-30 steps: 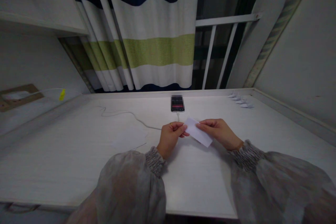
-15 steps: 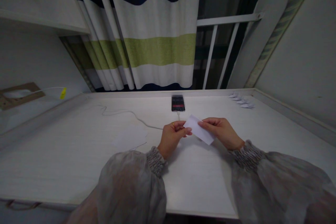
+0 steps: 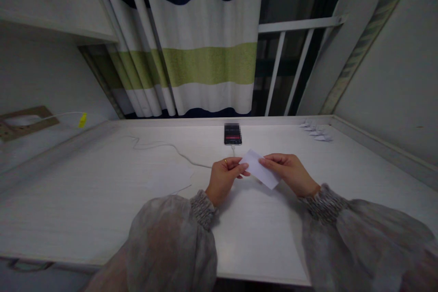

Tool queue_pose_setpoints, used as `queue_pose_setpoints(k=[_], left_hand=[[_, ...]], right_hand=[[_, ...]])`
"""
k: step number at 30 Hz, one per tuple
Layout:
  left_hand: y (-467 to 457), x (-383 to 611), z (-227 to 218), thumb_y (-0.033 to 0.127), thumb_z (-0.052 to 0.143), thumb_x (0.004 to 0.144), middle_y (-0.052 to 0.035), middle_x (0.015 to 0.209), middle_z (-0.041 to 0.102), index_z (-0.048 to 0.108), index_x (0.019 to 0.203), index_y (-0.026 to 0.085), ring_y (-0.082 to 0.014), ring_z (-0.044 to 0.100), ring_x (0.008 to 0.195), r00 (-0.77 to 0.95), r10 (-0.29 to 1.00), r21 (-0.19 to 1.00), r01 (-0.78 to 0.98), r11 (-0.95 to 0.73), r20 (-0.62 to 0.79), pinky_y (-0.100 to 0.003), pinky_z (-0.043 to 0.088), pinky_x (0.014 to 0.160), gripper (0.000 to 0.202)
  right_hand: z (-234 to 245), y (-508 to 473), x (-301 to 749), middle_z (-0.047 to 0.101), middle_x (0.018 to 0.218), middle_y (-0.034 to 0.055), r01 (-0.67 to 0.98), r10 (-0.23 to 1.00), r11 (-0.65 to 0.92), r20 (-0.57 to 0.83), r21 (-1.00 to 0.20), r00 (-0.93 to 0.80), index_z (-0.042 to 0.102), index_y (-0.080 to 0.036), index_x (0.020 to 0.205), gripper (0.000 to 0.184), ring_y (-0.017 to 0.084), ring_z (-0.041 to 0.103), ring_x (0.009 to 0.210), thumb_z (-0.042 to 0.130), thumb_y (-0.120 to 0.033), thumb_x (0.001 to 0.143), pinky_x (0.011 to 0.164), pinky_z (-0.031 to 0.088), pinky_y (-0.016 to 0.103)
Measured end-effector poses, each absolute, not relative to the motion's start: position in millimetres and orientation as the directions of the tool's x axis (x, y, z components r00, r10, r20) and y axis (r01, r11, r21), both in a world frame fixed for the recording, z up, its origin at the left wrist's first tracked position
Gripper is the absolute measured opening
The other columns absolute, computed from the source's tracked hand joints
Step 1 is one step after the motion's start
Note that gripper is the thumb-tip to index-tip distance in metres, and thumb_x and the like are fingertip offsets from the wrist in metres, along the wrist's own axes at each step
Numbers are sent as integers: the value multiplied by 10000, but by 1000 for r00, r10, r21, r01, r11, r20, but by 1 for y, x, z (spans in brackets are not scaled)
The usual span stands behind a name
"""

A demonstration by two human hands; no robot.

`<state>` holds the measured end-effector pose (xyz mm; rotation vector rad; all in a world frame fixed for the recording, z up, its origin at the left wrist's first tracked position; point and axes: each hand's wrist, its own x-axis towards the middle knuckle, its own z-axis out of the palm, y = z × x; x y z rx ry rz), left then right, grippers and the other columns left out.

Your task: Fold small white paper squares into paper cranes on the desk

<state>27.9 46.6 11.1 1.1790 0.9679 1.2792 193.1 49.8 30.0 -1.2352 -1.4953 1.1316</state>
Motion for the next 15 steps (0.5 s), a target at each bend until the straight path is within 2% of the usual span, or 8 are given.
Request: queue_pose_setpoints(k=[15], left_hand=[[47,27,10,271,668,608,-29,574,638,646,751,111,-105,577,513,78,993,982,-169,-79,94,-208,409,512,216]], right_hand=[[30,49,194,639,621,21,234,986,120,89,-965,-141,689,-144,734,323,106,512,518,616,-442,633,467,385,222]])
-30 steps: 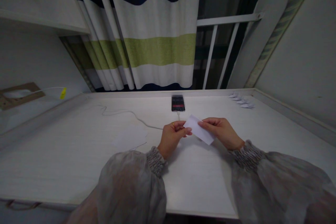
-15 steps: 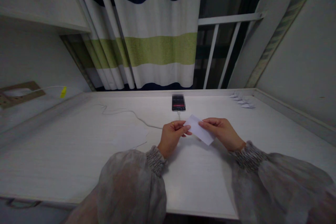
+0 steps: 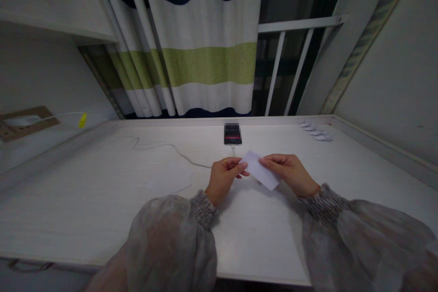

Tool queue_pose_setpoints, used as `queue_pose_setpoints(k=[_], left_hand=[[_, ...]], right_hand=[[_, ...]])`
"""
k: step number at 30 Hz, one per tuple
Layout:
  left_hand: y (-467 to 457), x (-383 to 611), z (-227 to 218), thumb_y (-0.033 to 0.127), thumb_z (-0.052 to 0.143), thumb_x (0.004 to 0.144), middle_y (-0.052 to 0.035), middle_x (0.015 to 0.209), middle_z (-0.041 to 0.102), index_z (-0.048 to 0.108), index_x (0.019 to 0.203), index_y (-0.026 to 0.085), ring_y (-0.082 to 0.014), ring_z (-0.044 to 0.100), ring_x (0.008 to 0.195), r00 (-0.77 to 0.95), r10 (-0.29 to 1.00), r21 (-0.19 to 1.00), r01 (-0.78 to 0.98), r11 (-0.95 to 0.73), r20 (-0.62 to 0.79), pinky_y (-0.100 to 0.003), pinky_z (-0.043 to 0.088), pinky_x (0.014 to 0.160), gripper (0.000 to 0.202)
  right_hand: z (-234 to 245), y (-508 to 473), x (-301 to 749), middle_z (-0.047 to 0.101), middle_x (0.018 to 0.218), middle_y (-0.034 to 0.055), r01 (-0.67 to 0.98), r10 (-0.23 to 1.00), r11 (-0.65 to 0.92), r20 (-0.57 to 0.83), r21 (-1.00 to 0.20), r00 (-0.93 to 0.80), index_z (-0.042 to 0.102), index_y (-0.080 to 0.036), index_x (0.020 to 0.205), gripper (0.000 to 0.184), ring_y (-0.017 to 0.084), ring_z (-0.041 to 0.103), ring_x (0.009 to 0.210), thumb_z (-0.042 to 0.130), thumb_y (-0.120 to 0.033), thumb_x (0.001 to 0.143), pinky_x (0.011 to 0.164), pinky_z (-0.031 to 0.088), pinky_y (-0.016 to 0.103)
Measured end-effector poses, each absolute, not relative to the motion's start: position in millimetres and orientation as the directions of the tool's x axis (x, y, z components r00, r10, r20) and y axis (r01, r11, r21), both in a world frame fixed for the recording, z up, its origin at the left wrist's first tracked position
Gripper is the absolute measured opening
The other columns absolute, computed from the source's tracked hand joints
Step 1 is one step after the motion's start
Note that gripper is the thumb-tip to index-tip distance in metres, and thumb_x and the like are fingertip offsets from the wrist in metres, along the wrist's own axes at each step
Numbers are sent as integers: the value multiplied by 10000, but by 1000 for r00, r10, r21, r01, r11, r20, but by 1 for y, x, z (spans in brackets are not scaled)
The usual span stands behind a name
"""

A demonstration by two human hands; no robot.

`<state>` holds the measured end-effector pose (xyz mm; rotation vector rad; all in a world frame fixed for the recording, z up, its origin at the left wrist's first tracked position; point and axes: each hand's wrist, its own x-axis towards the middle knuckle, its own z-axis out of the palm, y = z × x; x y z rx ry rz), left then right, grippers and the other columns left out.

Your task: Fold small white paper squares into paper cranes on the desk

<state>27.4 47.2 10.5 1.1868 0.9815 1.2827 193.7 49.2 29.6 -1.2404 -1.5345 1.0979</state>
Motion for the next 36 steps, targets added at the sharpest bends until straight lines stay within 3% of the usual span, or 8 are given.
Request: queue_pose_setpoints(k=[5,10,15,27,36], left_hand=[[50,26,9,269,678,578,-21,617,618,634,727,112,-87,527,522,78,988,982,-144,-124,136,-223,423,554,221],[51,26,7,289,694,567,-16,708,607,632,856,149,-95,515,628,93,974,978,-45,-204,208,-215,414,606,327],[48,29,7,324,666,592,-5,570,574,646,652,127,-85,475,529,210,969,991,-46,-124,131,-198,368,508,207],[49,26,10,294,713,512,13,519,574,641,601,114,-71,456,468,51,999,973,-231,1,12,-199,347,475,214],[57,21,3,276,709,524,18,533,573,634,629,109,-65,462,479,-64,998,962,-272,-19,1,-190,342,479,212]], right_hand=[[29,50,194,621,594,16,243,981,114,70,-963,-179,683,-137,718,334,98,491,497,618,-450,625,454,372,221],[28,48,193,588,558,2,259,950,95,10,-961,-312,682,-128,710,333,80,448,473,619,-445,630,435,328,209],[28,45,190,559,547,-14,320,925,148,17,-936,-379,692,-145,699,317,72,416,475,612,-445,637,412,297,193],[23,54,196,581,574,-6,278,936,131,26,-951,-352,640,-132,653,294,103,476,538,588,-421,660,533,373,241],[27,62,205,590,560,3,243,938,162,73,-956,-339,618,-134,586,297,115,517,572,581,-415,674,640,405,261]])
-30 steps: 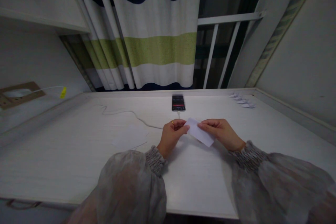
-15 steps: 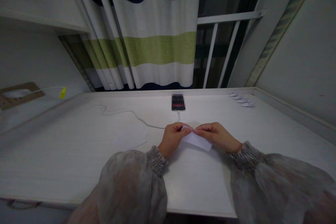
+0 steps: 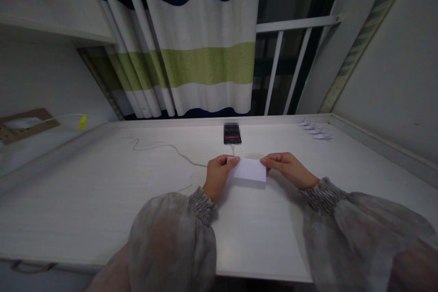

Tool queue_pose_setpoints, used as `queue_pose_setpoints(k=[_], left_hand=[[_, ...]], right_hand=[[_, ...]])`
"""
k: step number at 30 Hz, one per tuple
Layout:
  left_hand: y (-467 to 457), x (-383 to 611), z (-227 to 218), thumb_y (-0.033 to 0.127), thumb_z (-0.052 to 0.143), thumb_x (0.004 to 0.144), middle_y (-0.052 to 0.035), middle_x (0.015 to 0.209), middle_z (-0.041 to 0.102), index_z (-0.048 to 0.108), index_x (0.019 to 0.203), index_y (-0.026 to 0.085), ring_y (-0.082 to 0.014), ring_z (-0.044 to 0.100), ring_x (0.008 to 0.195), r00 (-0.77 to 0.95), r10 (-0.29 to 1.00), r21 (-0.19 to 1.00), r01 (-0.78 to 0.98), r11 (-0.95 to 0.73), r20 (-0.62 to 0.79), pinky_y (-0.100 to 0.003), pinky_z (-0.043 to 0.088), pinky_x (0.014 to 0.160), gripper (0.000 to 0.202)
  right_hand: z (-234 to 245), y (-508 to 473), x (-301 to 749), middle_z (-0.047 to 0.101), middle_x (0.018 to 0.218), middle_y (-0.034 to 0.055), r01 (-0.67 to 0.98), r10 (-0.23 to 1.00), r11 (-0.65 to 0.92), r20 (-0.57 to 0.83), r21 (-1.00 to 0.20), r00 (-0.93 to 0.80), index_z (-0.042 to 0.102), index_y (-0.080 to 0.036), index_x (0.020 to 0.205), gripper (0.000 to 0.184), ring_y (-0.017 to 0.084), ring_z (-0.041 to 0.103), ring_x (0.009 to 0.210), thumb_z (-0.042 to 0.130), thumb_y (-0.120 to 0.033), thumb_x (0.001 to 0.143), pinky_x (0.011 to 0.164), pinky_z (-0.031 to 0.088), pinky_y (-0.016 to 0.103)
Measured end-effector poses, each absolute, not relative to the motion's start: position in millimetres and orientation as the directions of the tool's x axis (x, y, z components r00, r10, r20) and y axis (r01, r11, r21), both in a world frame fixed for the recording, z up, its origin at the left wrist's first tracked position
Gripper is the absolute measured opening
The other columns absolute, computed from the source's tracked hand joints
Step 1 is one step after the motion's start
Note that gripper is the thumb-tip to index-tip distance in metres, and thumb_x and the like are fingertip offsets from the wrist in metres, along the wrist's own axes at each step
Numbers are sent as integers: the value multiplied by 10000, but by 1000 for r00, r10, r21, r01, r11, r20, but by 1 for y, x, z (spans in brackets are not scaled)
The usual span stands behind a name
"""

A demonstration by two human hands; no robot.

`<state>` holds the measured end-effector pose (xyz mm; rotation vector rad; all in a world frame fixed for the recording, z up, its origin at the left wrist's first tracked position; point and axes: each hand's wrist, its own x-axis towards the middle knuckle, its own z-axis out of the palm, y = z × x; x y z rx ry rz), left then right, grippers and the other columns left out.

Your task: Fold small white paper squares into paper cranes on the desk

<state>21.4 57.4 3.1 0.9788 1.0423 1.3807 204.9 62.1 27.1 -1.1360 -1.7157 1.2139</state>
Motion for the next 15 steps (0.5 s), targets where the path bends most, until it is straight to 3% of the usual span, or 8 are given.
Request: queue_pose_setpoints(k=[5,10,12,15], left_hand=[[61,18,2,289,694,547,16,545,571,630,643,102,-63,460,481,-102,995,962,-270,-38,11,-191,346,483,220],[60,21,3,309,688,556,16,552,570,625,648,104,-66,459,489,-92,996,963,-265,-42,18,-196,352,492,233],[57,24,5,309,691,552,17,554,568,623,652,107,-67,459,493,-49,999,966,-258,-30,18,-199,354,498,236],[55,27,6,310,685,559,17,548,559,618,657,111,-70,457,488,22,1000,975,-223,-16,21,-201,352,495,232]], right_hand=[[25,66,206,601,590,25,176,958,148,96,-973,-272,600,-131,603,314,119,523,558,581,-439,661,633,418,278],[17,64,196,593,739,13,145,965,225,200,-964,-167,588,-151,806,313,125,524,689,616,-410,632,665,410,259],[15,61,191,579,747,3,156,961,228,196,-961,-196,575,-163,857,327,116,509,661,611,-404,638,602,400,242],[14,56,188,535,626,-12,225,962,166,108,-960,-249,584,-149,751,291,94,449,531,568,-426,667,479,341,222]])
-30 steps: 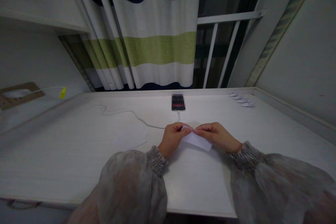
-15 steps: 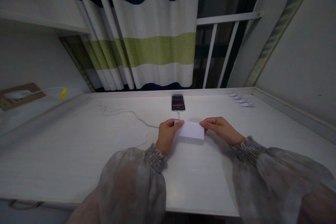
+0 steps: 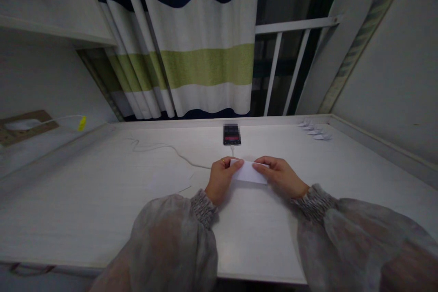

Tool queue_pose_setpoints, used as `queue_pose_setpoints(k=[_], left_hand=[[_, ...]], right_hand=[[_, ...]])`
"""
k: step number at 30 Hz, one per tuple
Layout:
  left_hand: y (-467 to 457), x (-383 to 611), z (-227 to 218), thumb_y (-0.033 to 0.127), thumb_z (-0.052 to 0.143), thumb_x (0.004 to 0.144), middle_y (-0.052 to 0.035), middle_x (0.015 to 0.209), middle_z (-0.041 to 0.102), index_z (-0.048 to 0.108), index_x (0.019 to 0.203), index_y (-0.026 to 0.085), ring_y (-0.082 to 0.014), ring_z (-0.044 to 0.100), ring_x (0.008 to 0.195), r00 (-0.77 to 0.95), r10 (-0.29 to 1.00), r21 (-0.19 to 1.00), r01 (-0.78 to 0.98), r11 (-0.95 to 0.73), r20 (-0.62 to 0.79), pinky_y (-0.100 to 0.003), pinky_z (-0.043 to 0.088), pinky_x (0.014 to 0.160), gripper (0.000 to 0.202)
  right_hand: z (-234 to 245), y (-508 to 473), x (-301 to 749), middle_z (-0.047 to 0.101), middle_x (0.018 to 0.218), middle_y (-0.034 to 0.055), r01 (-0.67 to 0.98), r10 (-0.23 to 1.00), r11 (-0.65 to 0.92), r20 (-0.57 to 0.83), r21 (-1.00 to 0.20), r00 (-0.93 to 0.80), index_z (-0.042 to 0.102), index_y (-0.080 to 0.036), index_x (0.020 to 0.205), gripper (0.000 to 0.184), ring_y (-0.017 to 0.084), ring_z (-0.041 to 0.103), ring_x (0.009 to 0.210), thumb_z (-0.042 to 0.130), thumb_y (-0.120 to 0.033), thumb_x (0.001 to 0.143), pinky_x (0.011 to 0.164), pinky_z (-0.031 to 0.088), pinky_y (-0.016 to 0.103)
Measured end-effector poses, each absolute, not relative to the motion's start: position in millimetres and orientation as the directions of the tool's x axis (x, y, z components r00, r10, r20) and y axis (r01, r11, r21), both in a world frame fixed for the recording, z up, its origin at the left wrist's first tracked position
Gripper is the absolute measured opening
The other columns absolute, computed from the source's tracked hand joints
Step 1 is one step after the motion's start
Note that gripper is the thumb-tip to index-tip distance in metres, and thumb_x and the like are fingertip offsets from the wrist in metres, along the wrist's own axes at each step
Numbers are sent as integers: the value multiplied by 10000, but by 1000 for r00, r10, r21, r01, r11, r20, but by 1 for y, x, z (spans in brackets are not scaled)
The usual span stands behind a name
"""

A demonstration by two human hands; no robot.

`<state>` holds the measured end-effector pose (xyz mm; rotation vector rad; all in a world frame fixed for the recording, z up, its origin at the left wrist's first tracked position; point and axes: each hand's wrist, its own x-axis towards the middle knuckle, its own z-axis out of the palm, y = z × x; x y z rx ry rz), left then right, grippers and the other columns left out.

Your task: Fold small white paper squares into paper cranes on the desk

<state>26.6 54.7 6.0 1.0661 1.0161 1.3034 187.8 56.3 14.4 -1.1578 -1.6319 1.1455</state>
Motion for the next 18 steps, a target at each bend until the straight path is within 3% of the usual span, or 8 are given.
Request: queue_pose_setpoints(k=[6,9,12,18], left_hand=[[56,24,3,283,668,579,-9,610,603,648,690,125,-89,491,534,125,988,996,-41,-85,90,-206,364,515,194],[55,23,1,293,643,614,-42,686,648,672,706,127,-128,547,629,219,967,984,91,-156,133,-230,407,598,191],[54,23,0,284,620,639,-51,708,663,672,707,128,-144,573,667,254,954,964,164,-207,162,-239,424,638,178],[53,23,-1,238,584,653,-38,654,649,659,684,126,-126,557,608,281,944,917,303,-259,174,-223,417,582,138]], right_hand=[[13,56,190,518,552,-23,256,956,115,37,-960,-289,594,-146,683,253,85,420,475,570,-396,655,453,315,219],[12,56,190,528,561,-16,334,937,186,65,-924,-343,608,-142,677,242,90,428,493,545,-376,681,468,325,220],[13,52,189,553,590,-3,439,917,299,128,-847,-377,622,-138,685,257,103,451,530,495,-357,723,488,336,220],[19,45,186,614,635,28,604,867,471,210,-643,-452,650,-128,723,277,128,504,572,431,-291,767,550,359,236]])
